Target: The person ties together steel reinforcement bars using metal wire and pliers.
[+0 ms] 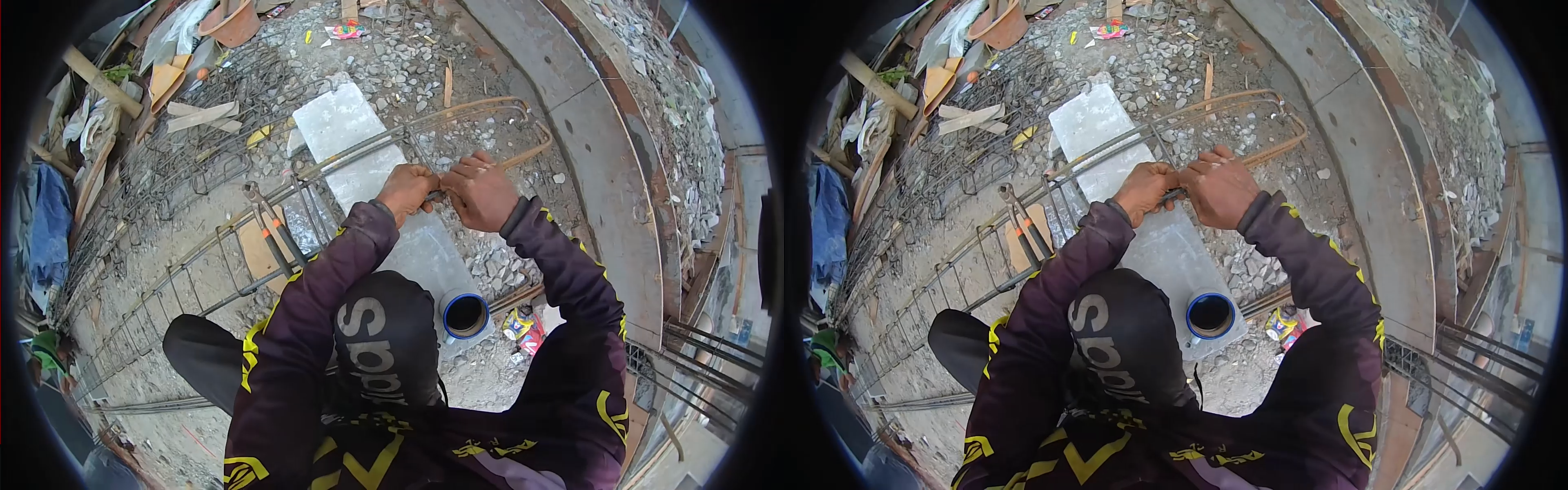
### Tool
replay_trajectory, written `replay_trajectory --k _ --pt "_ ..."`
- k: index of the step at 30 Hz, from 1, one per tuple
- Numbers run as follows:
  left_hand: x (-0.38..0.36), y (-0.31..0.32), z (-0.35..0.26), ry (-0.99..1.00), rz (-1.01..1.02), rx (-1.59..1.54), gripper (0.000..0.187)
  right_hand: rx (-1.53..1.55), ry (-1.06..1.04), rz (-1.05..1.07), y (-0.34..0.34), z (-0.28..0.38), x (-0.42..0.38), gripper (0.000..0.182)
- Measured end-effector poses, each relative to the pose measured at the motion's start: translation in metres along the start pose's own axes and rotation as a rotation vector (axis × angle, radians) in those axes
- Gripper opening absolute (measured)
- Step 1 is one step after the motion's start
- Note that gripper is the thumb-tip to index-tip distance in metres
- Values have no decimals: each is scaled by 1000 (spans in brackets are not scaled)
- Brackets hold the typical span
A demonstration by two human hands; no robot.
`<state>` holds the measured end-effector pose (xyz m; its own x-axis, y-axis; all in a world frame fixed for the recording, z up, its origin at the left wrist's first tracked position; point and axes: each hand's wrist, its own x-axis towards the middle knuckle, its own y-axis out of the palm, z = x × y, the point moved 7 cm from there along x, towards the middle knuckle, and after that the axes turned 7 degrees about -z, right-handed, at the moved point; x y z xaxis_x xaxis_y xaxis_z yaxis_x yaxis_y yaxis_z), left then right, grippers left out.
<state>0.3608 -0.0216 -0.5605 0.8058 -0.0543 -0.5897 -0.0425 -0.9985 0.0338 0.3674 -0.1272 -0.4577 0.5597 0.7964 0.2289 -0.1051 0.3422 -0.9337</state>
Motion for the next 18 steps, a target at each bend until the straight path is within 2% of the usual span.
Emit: replay_trajectory --k 6,10,12,15,18 --pt "-8 -1 -7 24 -29 35 34 161 85 -38 0 -34 2 17" --pt "-9 -1 -4 44 -12 1 39 425 308 249 9 -50 19 11" --pt "-18 -2 -11 46 11 25 40 535 286 341 27 -63 24 10" --pt "-7 -1 -8 280 -67 350 40 621 301 534 36 -65 34 9" --pt "-8 -1 -10 321 -193 410 37 701 336 663 45 -68 37 7"
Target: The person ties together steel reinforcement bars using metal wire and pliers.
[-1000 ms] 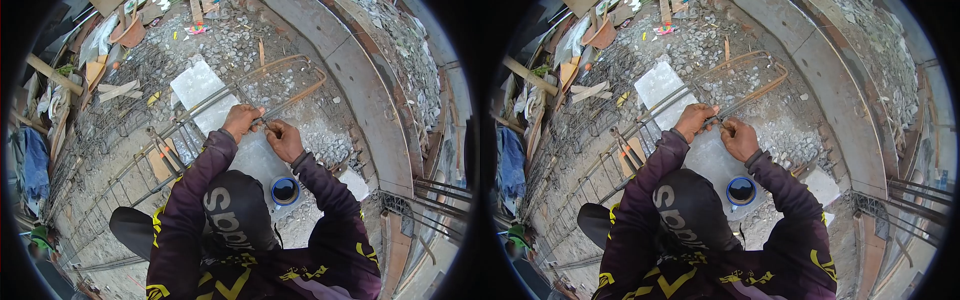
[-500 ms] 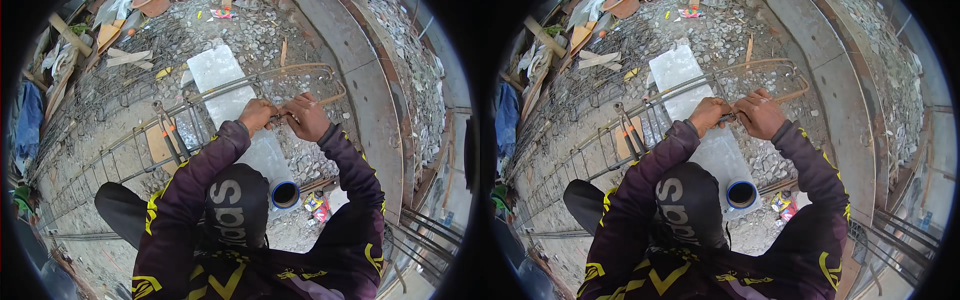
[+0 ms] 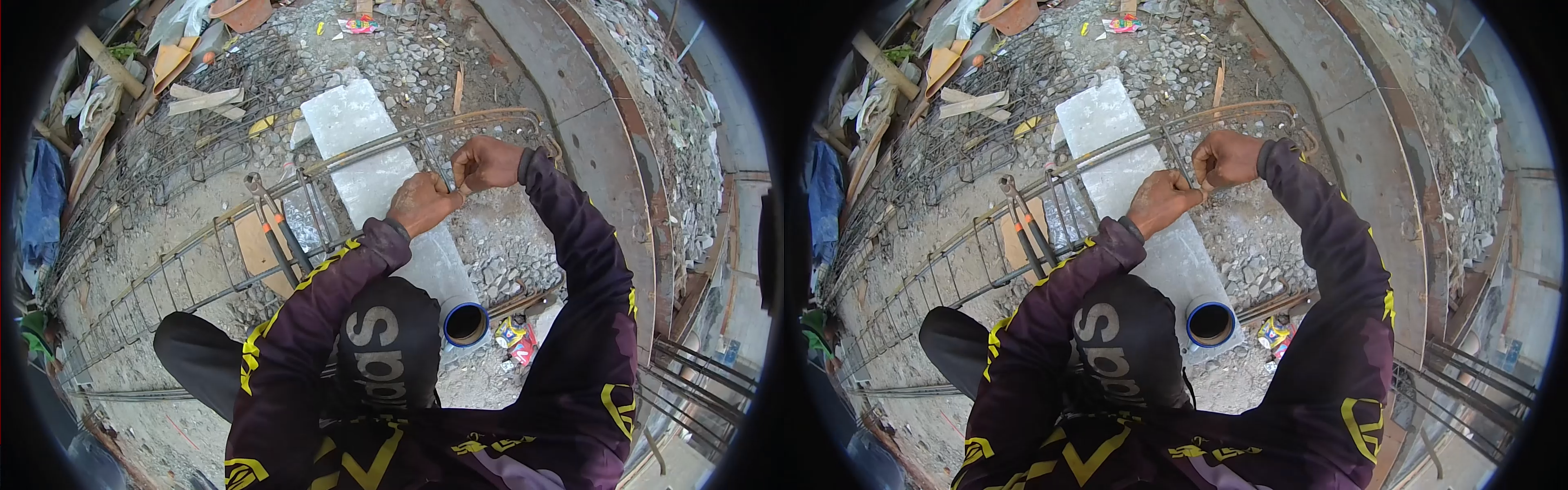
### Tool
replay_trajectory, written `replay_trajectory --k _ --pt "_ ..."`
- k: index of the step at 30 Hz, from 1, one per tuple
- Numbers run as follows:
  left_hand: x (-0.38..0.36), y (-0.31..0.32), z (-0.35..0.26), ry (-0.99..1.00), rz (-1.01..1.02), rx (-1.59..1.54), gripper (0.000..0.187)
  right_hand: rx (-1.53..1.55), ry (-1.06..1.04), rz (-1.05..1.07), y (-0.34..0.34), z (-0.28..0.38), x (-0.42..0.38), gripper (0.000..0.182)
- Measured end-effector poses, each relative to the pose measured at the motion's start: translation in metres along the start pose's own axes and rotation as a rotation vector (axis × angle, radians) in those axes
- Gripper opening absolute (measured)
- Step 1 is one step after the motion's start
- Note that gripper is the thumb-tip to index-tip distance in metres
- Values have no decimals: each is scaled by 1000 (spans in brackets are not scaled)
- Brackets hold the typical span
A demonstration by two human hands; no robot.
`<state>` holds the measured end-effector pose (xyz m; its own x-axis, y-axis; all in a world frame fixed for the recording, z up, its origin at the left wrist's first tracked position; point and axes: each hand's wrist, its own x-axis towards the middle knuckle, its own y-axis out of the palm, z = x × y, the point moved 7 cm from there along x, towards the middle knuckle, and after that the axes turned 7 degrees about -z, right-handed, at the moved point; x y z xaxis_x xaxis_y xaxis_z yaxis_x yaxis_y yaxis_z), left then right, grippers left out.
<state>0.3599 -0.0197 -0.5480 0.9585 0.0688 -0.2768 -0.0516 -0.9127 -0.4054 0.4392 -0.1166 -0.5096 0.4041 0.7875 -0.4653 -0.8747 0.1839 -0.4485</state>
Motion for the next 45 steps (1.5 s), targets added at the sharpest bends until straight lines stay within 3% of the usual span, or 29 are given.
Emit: replay_trajectory --k 3,6,9,12,15,18,21,25,29,32,38,39,41,43,45 --pt "-1 0 -1 33 -20 -29 36 181 86 79 3 -18 2 10" --pt "0 1 -1 40 -59 -3 35 361 57 -16 -5 -38 -1 14" --pt "1 1 3 -81 -48 13 32 398 -114 -23 -6 -37 -6 21" --pt "4 5 8 -168 -28 -47 30 257 336 -28 3 -51 -7 23" --pt "4 12 6 -228 8 -146 30 -304 15 -213 0 -27 -2 24" --pt "4 12 3 -238 -5 -234 28 -441 -365 -979 -10 10 -65 25" --pt "3 9 4 -253 4 -249 26 -596 -451 -1058 34 -4 -107 30" --pt "3 13 0 -264 37 -247 22 -702 -184 -1154 76 -38 -105 28" --pt "4 11 2 -230 7 -245 28 -666 -283 -1355 75 -37 -94 24" --pt "5 11 3 -225 0 -257 28 -700 -360 -1356 72 -31 -101 19" --pt "0 9 -5 -276 51 -255 27 -467 -613 -1104 75 -11 -109 18" --pt "1 10 -4 -286 65 -270 26 -365 -558 -1116 66 -4 -112 13" --pt "-1 10 -6 -301 67 -283 21 -72 -237 -1009 67 -16 -102 12" --pt "0 12 -6 -313 91 -289 20 210 62 -868 78 -28 -96 23" --pt "0 12 -2 -327 131 -291 21 375 90 -920 85 -45 -88 26"
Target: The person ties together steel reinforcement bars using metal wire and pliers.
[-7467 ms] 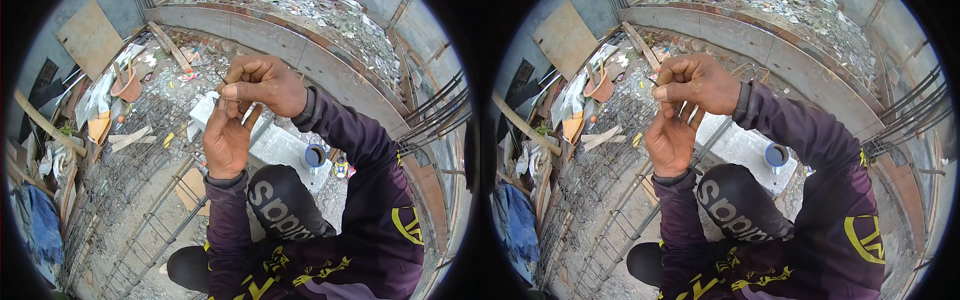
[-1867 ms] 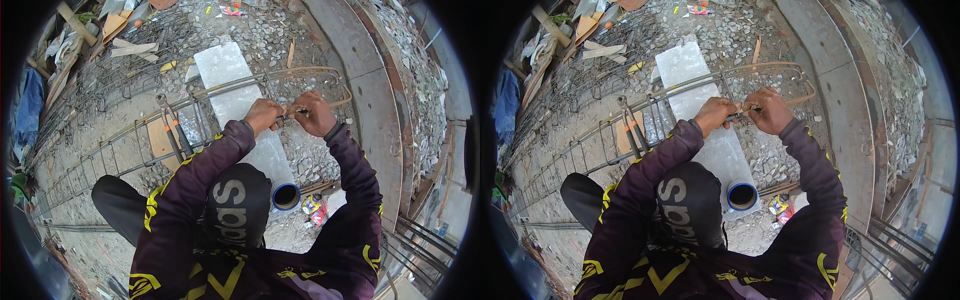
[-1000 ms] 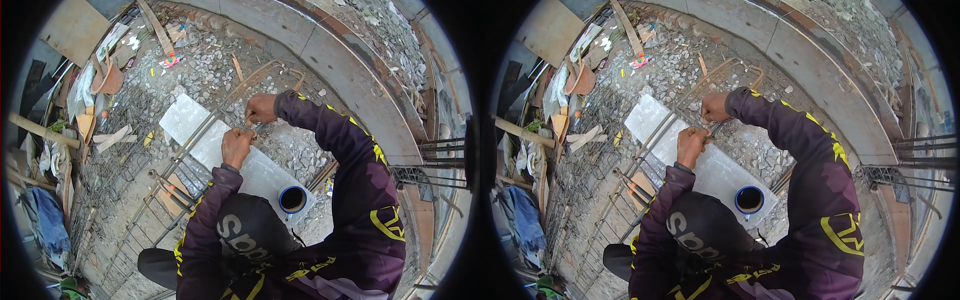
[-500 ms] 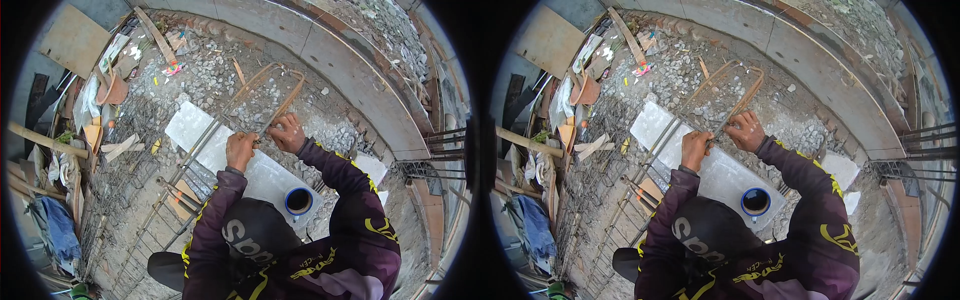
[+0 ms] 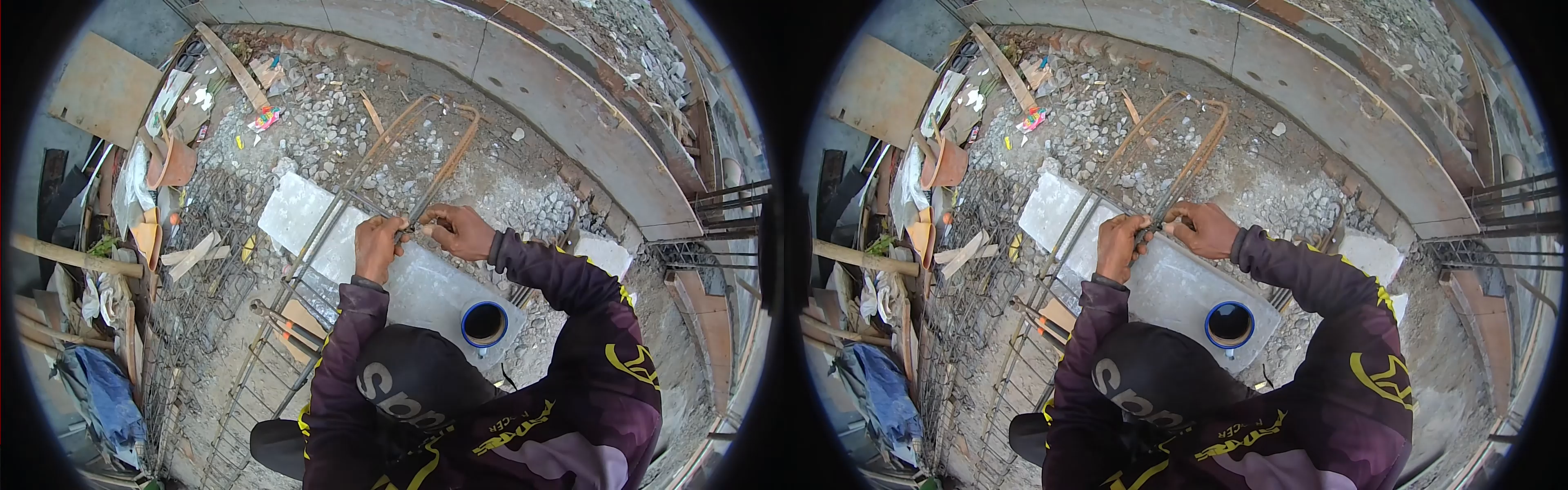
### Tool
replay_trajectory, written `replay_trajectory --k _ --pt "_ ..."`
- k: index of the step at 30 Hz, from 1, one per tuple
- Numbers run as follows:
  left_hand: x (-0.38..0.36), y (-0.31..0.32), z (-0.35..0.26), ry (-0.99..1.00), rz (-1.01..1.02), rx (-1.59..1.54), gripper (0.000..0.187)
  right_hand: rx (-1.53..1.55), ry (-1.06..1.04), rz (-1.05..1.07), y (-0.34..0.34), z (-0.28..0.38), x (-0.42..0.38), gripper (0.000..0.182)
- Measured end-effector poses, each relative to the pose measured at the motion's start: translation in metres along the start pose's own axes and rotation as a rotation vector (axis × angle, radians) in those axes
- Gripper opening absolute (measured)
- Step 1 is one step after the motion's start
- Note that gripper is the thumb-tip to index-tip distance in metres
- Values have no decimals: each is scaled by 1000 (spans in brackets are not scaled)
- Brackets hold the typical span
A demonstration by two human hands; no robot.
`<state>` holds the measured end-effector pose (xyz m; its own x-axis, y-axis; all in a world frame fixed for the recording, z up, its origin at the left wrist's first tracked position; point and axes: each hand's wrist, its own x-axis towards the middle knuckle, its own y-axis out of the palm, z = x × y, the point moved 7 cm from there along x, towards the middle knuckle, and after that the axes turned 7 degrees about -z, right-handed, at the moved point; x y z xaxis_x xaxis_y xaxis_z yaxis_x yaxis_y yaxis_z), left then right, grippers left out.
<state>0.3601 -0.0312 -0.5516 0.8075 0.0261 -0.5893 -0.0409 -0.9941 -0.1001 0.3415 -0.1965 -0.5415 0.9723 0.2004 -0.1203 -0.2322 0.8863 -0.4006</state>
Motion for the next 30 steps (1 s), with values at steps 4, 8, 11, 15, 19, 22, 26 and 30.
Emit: replay_trajectory --k 4,8,11,15,19,22,26,30 --pt "1 -4 6 -37 75 -5 22 289 180 22 9 -12 -1 32" --pt "1 -6 9 -41 200 -145 19 169 13 55 24 -36 13 30" --pt "0 -7 10 8 232 -120 18 -116 -229 60 25 -27 27 30" --pt "0 -8 11 -3 225 -98 21 -331 -420 26 18 -6 22 30" --pt "-3 -12 10 -4 216 -132 25 -337 -351 -54 8 12 3 32" --pt "0 -10 13 48 201 -149 27 -270 -204 -52 12 24 -15 25" --pt "1 -12 11 62 187 -150 28 -49 132 59 11 42 0 17" --pt "3 -14 10 66 202 -169 27 -174 43 44 6 50 6 19"
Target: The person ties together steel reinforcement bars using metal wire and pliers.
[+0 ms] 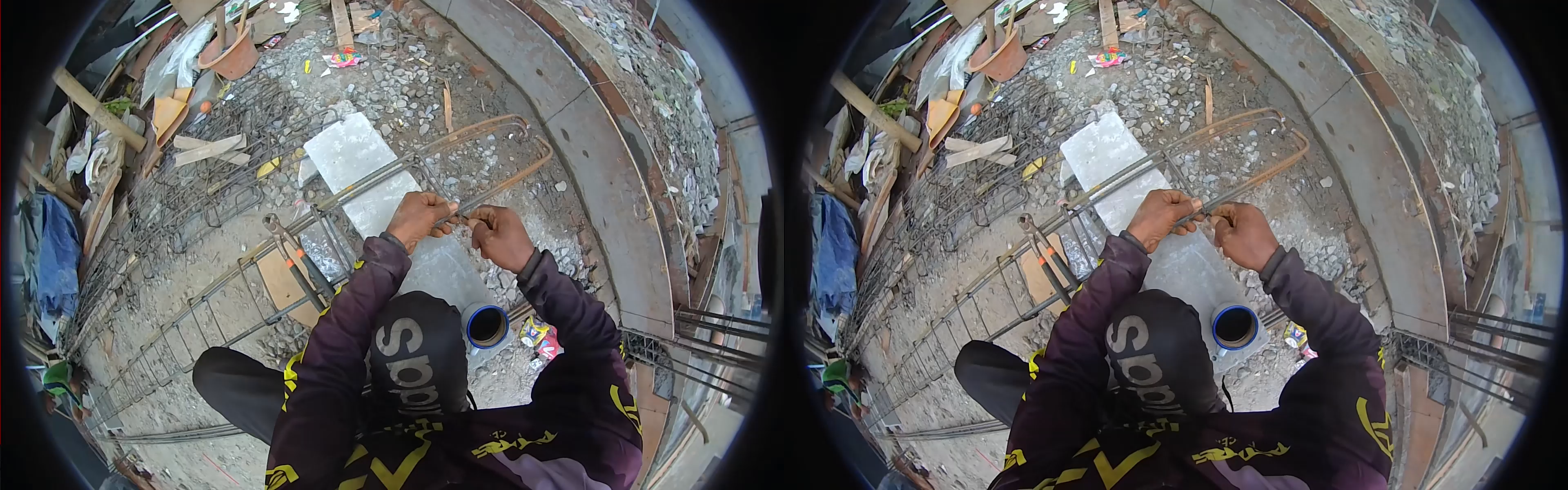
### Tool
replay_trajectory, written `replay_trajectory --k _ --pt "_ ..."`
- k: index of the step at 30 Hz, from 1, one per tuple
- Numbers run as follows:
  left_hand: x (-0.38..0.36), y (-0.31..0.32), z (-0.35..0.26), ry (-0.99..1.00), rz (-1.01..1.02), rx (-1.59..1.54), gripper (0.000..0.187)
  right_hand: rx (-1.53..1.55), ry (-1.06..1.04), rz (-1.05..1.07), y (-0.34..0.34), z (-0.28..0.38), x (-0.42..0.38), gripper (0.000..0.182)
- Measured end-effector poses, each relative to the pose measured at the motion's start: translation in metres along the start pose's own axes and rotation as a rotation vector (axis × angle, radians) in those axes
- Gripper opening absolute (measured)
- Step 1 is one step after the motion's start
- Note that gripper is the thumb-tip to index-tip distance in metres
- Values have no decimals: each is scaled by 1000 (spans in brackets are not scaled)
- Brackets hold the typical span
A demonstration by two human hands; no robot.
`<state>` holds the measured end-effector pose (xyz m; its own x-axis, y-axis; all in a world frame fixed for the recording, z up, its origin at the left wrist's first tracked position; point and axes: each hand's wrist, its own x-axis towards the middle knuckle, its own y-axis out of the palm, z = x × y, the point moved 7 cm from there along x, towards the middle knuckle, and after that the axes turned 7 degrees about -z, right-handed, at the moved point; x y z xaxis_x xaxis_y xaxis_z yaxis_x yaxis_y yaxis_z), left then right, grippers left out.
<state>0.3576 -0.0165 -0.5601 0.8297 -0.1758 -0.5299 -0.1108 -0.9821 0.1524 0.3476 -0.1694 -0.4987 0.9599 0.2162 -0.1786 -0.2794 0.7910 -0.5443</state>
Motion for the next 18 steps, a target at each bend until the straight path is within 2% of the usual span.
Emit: replay_trajectory --k 1,2,5,6,10,13,16,18 --pt "-2 1 2 -10 -3 -14 26 -78 -94 -33 0 3 -7 19" --pt "-2 0 2 -4 -17 -18 25 -289 -229 -96 -3 23 -17 17" --pt "0 -1 4 41 -3 33 27 -496 -326 -72 19 38 -26 13" --pt "0 -1 3 55 -12 37 27 -603 -416 -47 26 41 -23 14" --pt "2 -2 4 23 -6 9 27 -878 -589 134 33 58 -4 24" --pt "2 -1 6 -8 5 -77 30 -1018 -742 325 35 74 12 12" --pt "5 -3 10 -49 54 -209 36 -801 -814 298 26 82 33 14" --pt "3 -4 12 -95 65 -256 39 -627 -741 250 19 72 46 16"
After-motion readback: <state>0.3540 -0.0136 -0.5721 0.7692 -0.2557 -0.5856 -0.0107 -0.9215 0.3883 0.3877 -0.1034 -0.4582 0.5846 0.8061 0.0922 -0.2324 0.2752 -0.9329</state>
